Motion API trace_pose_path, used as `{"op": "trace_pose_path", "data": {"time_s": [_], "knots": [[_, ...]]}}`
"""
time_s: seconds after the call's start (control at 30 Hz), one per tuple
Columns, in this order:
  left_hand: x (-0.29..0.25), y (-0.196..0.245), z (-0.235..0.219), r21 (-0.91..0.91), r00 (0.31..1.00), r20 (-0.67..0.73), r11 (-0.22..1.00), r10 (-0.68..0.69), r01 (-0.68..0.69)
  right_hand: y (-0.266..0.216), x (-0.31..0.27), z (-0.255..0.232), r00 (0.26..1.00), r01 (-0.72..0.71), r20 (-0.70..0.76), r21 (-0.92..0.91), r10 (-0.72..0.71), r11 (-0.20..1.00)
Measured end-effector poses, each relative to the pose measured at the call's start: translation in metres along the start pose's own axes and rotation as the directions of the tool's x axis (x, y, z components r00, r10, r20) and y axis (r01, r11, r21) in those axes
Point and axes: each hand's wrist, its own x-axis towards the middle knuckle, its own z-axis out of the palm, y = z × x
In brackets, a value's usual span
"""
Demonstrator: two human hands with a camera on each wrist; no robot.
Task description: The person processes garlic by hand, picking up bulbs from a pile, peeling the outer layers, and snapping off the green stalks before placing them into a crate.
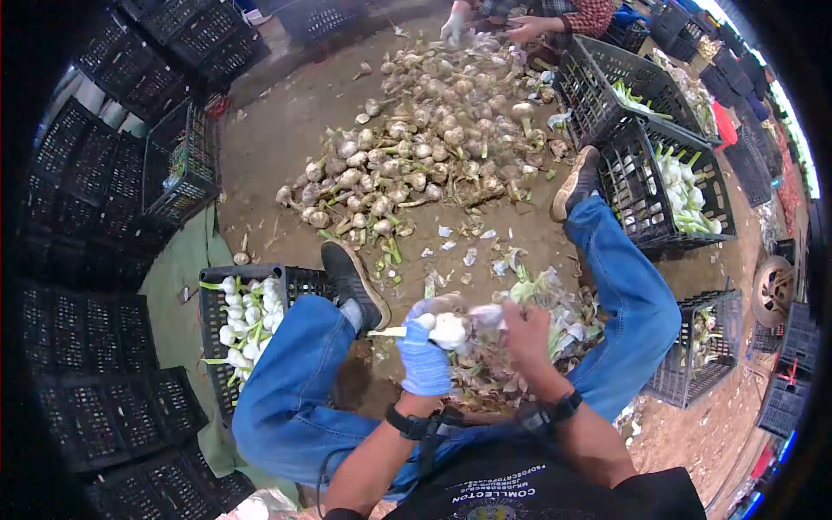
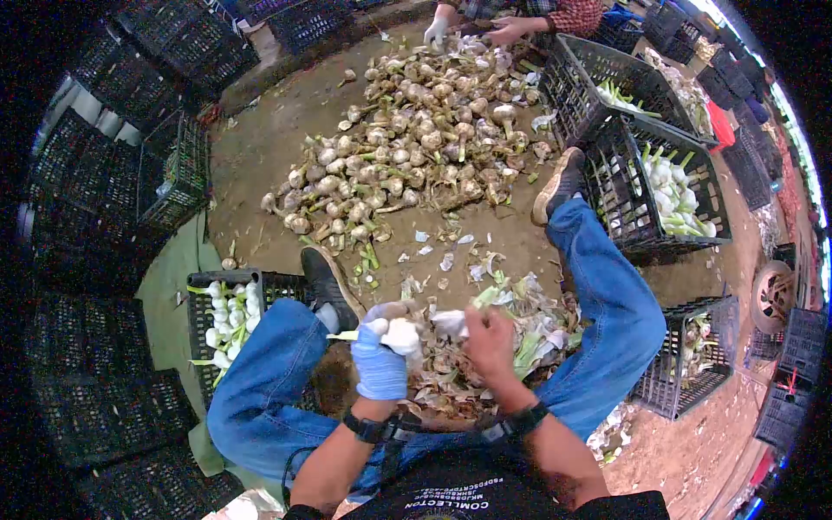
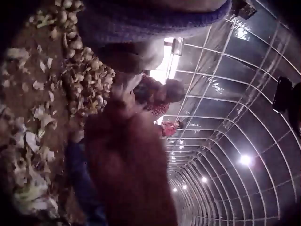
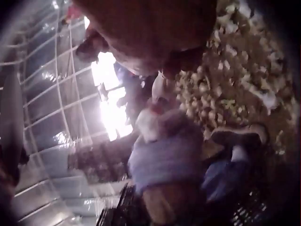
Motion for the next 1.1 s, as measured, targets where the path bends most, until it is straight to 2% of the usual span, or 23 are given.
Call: {"op": "trace_pose_path", "data": {"time_s": [0.03, 0.07, 0.1, 0.13, 0.17, 0.2, 0.23, 0.27, 0.3, 0.33, 0.37, 0.4, 0.43, 0.5, 0.73, 0.77, 0.87, 0.93, 0.97, 1.03, 1.1], "knots": [[-0.001, 0.005, -0.001, 0.009, 0.996, 0.078, 0.999, 0.031, -0.032, 0.010, 0.009, -0.008, 1.000, 0.002, -0.003, -0.004, -0.002, 1.000], [-0.002, 0.010, 0.006, 0.081, 0.996, 0.054, 0.994, 0.065, -0.070, 0.018, 0.014, -0.013, 0.965, 0.260, 0.032, -0.253, -0.260, 0.932], [-0.003, 0.008, 0.007, 0.080, 0.997, 0.050, 0.995, 0.063, -0.067, 0.016, 0.010, -0.013, 0.867, 0.481, 0.129, -0.464, -0.481, 0.744], [-0.003, 0.006, 0.009, 0.078, 0.996, 0.043, 0.994, 0.076, -0.079, 0.016, 0.001, -0.012, 0.828, 0.524, 0.122, -0.518, -0.548, 0.676], [-0.001, 0.004, 0.011, 0.074, 0.995, 0.039, 0.993, 0.090, -0.093, 0.011, -0.004, -0.013, 0.827, 0.524, 0.119, -0.519, -0.550, 0.675], [-0.002, 0.005, 0.010, 0.100, 0.993, 0.098, 0.993, 0.060, -0.070, -0.006, -0.014, -0.013, 0.837, 0.539, 0.144, -0.372, -0.527, 0.756], [-0.002, 0.000, 0.007, 0.100, 0.994, 0.097, 0.993, 0.059, -0.068, -0.023, -0.027, -0.012, 0.846, 0.532, 0.173, -0.212, -0.504, 0.820], [0.000, -0.009, -0.001, 0.186, 0.993, 0.102, 0.979, 0.067, -0.085, -0.041, -0.043, -0.009, 0.869, 0.479, 0.192, -0.085, -0.457, 0.874], [0.000, -0.009, 0.001, 0.271, 0.991, 0.111, 0.957, 0.074, -0.102, -0.043, -0.046, -0.004, 0.870, 0.476, 0.186, -0.080, -0.456, 0.876], [-0.003, -0.011, 0.004, 0.397, 0.989, 0.085, 0.907, 0.118, -0.142, -0.044, -0.048, -0.001, 0.778, 0.626, 0.199, -0.159, -0.596, 0.763], [-0.004, -0.012, 0.006, 0.400, 0.989, 0.091, 0.906, 0.114, -0.141, -0.046, -0.050, 0.001, 0.662, 0.749, 0.224, -0.237, -0.716, 0.618], [-0.006, -0.014, 0.006, 0.452, 0.991, 0.073, 0.881, 0.115, -0.135, -0.052, -0.056, 0.003, 0.695, 0.716, 0.180, -0.256, -0.696, 0.649], [-0.007, -0.015, 0.007, 0.503, 0.992, 0.053, 0.855, 0.118, -0.129, -0.051, -0.055, 0.003, 0.696, 0.715, 0.179, -0.257, -0.695, 0.650], [-0.010, -0.018, 0.007, 0.512, 0.991, 0.045, 0.848, 0.127, -0.132, -0.045, -0.050, 0.006, 0.655, 0.752, 0.182, -0.256, -0.733, 0.608], [-0.009, -0.021, 0.004, 0.479, 0.996, 0.024, 0.873, 0.089, -0.089, -0.035, -0.045, 0.009, 0.618, 0.783, 0.195, -0.233, -0.762, 0.576], [-0.009, -0.021, 0.004, 0.480, 0.996, 0.023, 0.873, 0.089, -0.089, -0.034, -0.046, 0.011, 0.599, 0.793, 0.188, -0.275, -0.779, 0.543], [-0.010, -0.021, 0.001, 0.504, 0.988, 0.056, 0.850, 0.144, -0.152, -0.027, -0.044, 0.011, 0.581, 0.801, 0.218, -0.328, -0.784, 0.501], [-0.009, -0.019, -0.005, 0.553, 0.971, 0.176, 0.800, 0.161, -0.233, -0.017, -0.035, 0.009, 0.582, 0.801, 0.251, -0.338, -0.773, 0.494], [-0.008, -0.018, -0.007, 0.553, 0.971, 0.176, 0.800, 0.161, -0.233, -0.010, -0.027, 0.009, 0.595, 0.782, 0.215, -0.378, -0.774, 0.496], [-0.007, -0.013, -0.006, 0.549, 0.949, 0.304, 0.798, 0.087, -0.249, -0.012, -0.023, 0.004, 0.607, 0.760, 0.178, -0.417, -0.775, 0.499], [-0.014, -0.008, 0.008, 0.525, 0.954, 0.287, 0.819, 0.085, -0.231, -0.020, -0.021, -0.004, 0.812, 0.582, 0.170, -0.303, -0.558, 0.755]]}}
